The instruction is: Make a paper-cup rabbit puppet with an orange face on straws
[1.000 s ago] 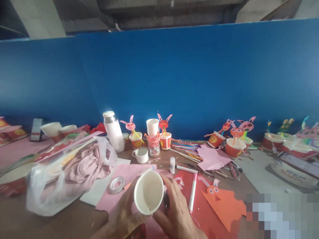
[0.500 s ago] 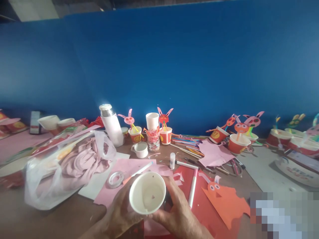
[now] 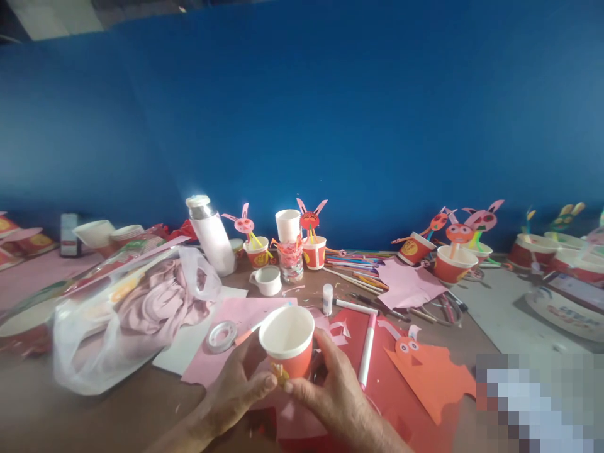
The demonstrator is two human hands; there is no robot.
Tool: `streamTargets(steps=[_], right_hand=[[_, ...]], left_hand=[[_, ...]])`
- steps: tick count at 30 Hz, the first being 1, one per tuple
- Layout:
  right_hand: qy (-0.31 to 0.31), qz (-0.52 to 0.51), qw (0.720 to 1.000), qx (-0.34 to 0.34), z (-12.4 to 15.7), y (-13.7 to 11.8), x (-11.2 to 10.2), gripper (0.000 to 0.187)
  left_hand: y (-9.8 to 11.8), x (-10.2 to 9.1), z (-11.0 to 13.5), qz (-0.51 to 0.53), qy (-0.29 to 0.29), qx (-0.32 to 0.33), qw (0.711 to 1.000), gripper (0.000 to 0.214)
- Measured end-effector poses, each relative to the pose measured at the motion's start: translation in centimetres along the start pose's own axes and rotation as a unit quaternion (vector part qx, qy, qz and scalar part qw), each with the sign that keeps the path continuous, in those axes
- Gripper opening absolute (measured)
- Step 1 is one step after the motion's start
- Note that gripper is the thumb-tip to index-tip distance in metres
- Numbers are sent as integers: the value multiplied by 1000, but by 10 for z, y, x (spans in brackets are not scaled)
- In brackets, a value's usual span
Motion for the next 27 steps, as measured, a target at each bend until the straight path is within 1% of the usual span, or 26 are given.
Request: streamTargets(steps=[3,5,7,10,13,15,18,21,23,27], right_hand=[[51,11,998,40,-1,12,-10,52],[73,26,995,61,-1,17,-15,51],[90,55,992,68,0,18,-19,48],[110,85,988,67,2,17,-20,44],[103,80,989,70,3,18,-17,41],[94,68,991,72,2,19,-14,43],[82,42,993,78,2,18,-10,48],[74,33,994,76,2,15,-6,48],[78,41,994,59,1,11,-6,49],[85,58,995,1,2,0,-7,57]], left_hand=[[-9,-9,0,-14,48,-19,999,66],[-11,-14,1,-24,80,-24,996,65],[-7,-16,2,-36,104,-16,994,64],[0,-14,4,-54,116,-12,992,65],[5,-12,4,-69,120,-16,990,56],[7,-12,3,-71,116,-12,991,51],[7,-11,2,-57,112,-1,992,54],[6,-13,3,-48,135,2,990,56],[5,-13,4,-47,148,1,988,55],[0,-16,8,-69,181,-6,981,53]])
Point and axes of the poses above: each hand's wrist, its own z-axis away from the middle knuckle, its own x-axis out of the palm, y = z × x, the point moved 10 cm from there along -z, towards the middle knuckle, and after that the axes turned 3 degrees about x, right-handed, at the moved point
